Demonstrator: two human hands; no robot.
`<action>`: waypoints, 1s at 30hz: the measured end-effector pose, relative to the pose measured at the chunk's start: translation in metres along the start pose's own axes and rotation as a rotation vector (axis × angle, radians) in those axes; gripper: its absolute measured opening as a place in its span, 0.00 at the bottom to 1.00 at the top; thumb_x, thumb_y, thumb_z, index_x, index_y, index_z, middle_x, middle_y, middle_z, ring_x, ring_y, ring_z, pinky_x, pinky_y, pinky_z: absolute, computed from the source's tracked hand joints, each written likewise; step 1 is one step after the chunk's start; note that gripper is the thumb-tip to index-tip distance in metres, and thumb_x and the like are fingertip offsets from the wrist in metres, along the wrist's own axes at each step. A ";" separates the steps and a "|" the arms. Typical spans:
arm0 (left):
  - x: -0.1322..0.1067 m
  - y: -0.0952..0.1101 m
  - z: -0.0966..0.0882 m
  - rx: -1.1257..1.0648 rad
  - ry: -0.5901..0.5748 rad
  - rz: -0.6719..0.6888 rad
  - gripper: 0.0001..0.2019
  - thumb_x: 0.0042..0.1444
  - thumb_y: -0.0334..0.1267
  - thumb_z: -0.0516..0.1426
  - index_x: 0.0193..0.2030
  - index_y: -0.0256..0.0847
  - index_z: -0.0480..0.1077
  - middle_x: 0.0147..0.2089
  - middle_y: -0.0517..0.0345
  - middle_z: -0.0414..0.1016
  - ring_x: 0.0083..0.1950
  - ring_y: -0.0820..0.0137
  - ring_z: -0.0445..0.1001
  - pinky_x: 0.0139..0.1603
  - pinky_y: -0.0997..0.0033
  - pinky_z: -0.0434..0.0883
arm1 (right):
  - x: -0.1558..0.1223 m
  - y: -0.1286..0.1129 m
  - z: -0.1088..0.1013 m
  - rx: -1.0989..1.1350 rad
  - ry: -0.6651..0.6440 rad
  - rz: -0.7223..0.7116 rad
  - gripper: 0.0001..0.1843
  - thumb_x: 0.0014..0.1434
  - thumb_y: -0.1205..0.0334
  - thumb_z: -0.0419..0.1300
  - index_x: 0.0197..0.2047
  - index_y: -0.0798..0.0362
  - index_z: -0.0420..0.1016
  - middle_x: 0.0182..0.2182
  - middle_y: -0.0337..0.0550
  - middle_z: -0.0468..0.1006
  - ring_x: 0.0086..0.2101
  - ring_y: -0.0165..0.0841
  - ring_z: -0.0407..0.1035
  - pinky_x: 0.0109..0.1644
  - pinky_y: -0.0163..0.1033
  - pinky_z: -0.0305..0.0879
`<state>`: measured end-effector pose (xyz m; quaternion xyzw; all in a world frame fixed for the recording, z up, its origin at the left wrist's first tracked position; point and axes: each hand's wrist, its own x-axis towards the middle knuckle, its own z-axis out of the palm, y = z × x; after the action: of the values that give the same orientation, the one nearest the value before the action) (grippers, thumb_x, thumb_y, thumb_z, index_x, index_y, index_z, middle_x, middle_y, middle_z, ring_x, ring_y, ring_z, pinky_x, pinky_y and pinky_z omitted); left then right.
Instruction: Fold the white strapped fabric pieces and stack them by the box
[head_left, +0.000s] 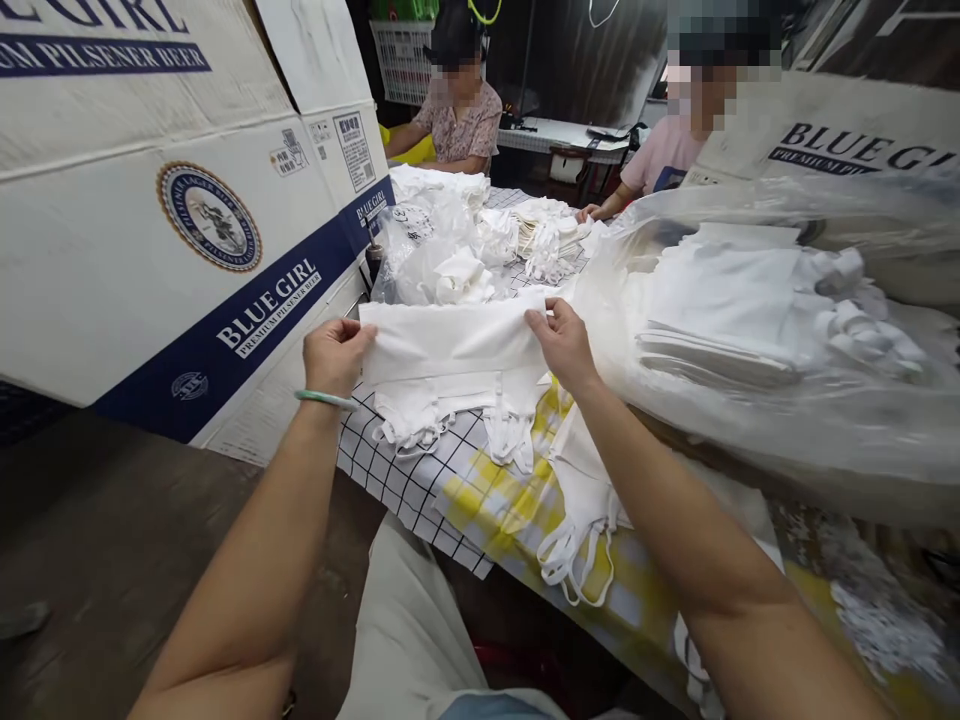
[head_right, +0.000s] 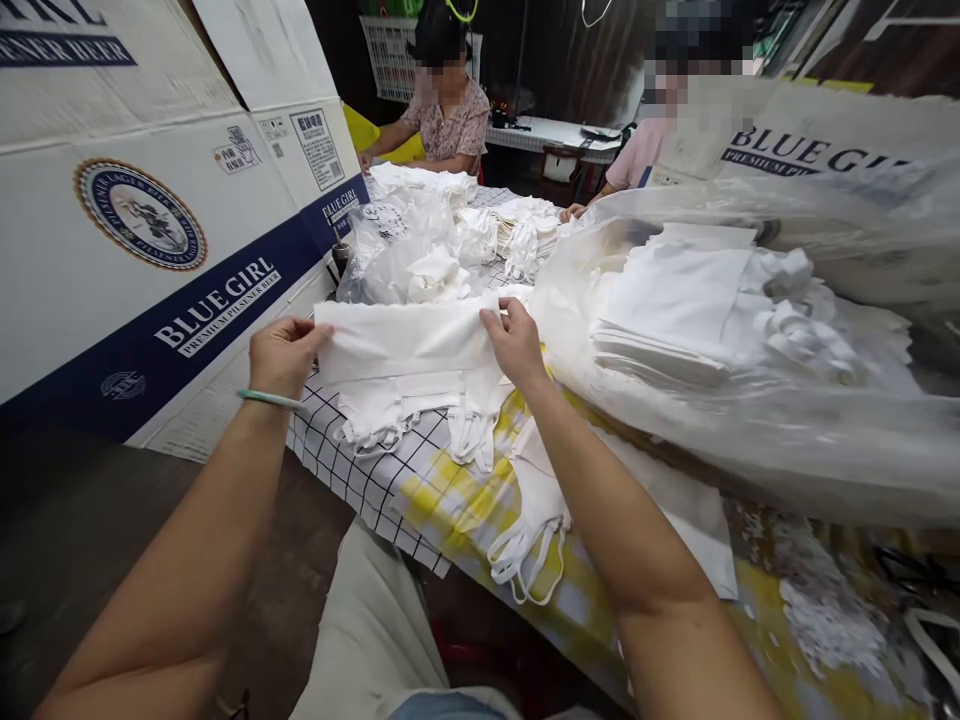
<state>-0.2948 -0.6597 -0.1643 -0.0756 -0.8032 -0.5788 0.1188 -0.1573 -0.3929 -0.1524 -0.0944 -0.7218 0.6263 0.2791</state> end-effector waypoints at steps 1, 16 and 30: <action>-0.001 0.009 -0.005 -0.147 -0.007 -0.024 0.11 0.40 0.41 0.62 0.28 0.39 0.67 0.23 0.65 0.66 0.24 0.75 0.63 0.26 0.75 0.62 | -0.005 -0.015 -0.002 0.036 -0.012 -0.034 0.17 0.55 0.49 0.61 0.42 0.50 0.68 0.25 0.33 0.74 0.27 0.29 0.68 0.33 0.34 0.66; -0.110 0.152 -0.028 -0.804 -0.703 0.032 0.05 0.53 0.28 0.59 0.38 0.33 0.74 0.27 0.57 0.74 0.27 0.75 0.69 0.31 0.75 0.69 | -0.164 -0.162 -0.133 -0.063 0.199 -0.312 0.17 0.57 0.46 0.61 0.42 0.48 0.77 0.38 0.38 0.80 0.47 0.35 0.73 0.47 0.40 0.73; -0.198 0.137 0.067 -0.520 -1.046 -0.204 0.08 0.40 0.33 0.64 0.30 0.36 0.73 0.24 0.58 0.72 0.23 0.73 0.69 0.24 0.76 0.68 | -0.306 -0.092 -0.215 0.050 0.543 0.131 0.21 0.46 0.45 0.67 0.38 0.50 0.75 0.31 0.40 0.81 0.37 0.39 0.75 0.40 0.44 0.74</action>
<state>-0.0758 -0.5493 -0.1147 -0.3000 -0.5902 -0.6510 -0.3714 0.2272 -0.3770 -0.1388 -0.2983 -0.5971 0.6124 0.4236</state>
